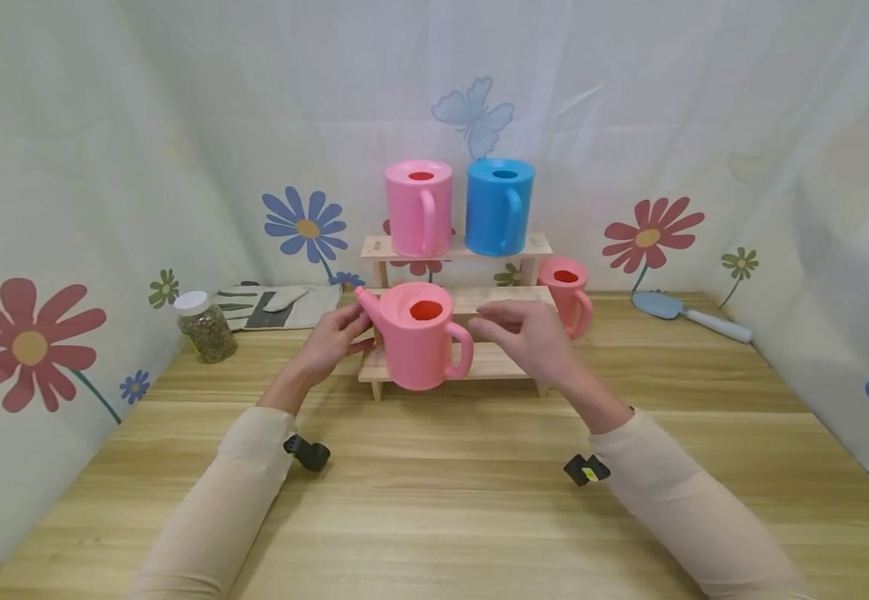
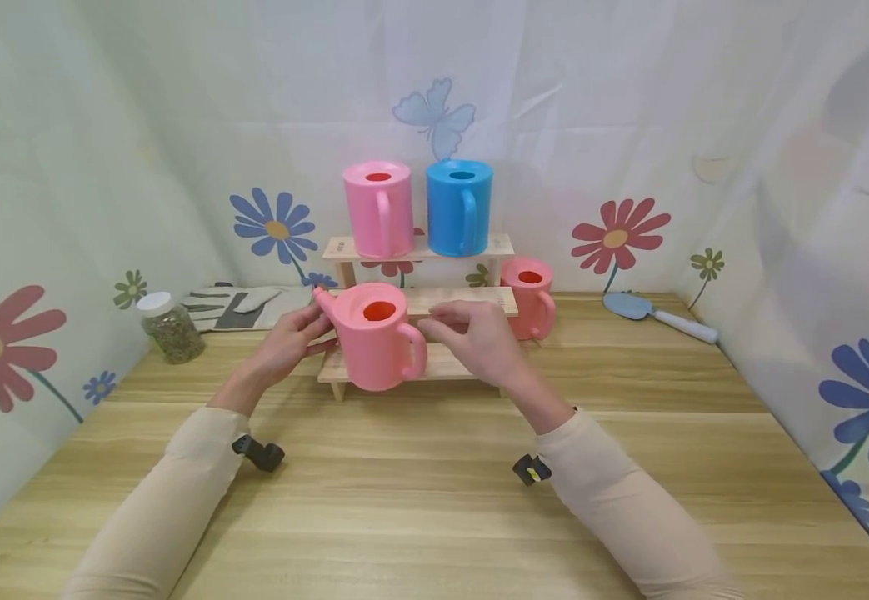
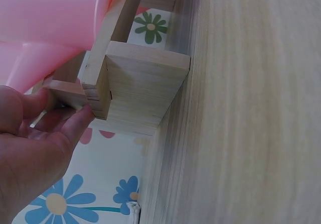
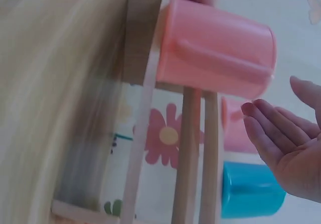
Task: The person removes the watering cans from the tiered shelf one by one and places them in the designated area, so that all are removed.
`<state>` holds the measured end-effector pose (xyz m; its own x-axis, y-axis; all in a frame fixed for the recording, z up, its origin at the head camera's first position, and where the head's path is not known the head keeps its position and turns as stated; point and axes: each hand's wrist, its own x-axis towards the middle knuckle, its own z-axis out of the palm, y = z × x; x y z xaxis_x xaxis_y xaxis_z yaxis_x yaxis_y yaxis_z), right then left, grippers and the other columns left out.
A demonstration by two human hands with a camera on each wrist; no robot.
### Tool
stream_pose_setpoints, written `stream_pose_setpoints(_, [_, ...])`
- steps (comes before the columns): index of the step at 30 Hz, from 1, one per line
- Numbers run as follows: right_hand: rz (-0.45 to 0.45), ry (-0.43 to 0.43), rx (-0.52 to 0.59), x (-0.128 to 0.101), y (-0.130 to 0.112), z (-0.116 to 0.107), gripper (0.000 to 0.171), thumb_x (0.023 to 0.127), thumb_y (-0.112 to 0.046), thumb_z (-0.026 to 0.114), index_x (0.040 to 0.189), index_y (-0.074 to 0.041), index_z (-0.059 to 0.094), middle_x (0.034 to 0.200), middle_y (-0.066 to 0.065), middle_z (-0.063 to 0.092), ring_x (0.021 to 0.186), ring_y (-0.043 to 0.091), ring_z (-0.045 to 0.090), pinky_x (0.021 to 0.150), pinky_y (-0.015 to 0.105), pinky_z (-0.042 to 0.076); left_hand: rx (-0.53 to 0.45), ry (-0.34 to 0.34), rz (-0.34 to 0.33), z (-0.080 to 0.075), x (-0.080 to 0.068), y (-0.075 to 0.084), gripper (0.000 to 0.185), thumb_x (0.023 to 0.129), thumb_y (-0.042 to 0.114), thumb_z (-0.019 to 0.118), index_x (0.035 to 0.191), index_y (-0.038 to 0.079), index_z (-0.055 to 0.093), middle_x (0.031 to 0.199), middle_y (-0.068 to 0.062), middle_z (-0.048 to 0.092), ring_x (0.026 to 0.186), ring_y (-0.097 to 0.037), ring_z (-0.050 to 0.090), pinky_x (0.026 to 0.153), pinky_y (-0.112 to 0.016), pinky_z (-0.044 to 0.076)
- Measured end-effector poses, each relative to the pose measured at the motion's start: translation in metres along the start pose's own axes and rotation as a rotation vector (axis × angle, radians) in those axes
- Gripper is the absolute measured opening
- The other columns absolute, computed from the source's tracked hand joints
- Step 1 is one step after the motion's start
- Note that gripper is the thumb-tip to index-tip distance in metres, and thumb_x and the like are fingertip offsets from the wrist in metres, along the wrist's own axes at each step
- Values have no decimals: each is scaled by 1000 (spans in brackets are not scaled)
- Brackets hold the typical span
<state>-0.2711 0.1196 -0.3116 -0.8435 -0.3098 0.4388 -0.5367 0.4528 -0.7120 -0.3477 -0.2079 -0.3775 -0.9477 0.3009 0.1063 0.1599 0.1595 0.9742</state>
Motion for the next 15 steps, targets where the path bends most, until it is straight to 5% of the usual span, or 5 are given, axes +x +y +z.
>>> stream_pose_setpoints(10, [-40, 15, 152, -1, 2, 35, 36, 89, -25, 79, 120, -7, 74, 107, 4, 75, 94, 18, 72, 84, 33, 61, 7, -10, 10, -1, 1, -2, 50, 109, 18, 41, 158, 11, 32, 158, -11, 36, 143, -30, 37, 107, -49, 45])
stream_pose_setpoints(15, [-22, 28, 183, -2, 6, 39, 33, 90, -26, 77, 120, -10, 75, 100, 1, 76, 85, 17, 71, 71, 28, 60, 9, -11, 9, -1, 0, -1, 50, 109, 19, 42, 158, 11, 33, 158, -12, 37, 143, -31, 37, 107, -50, 44])
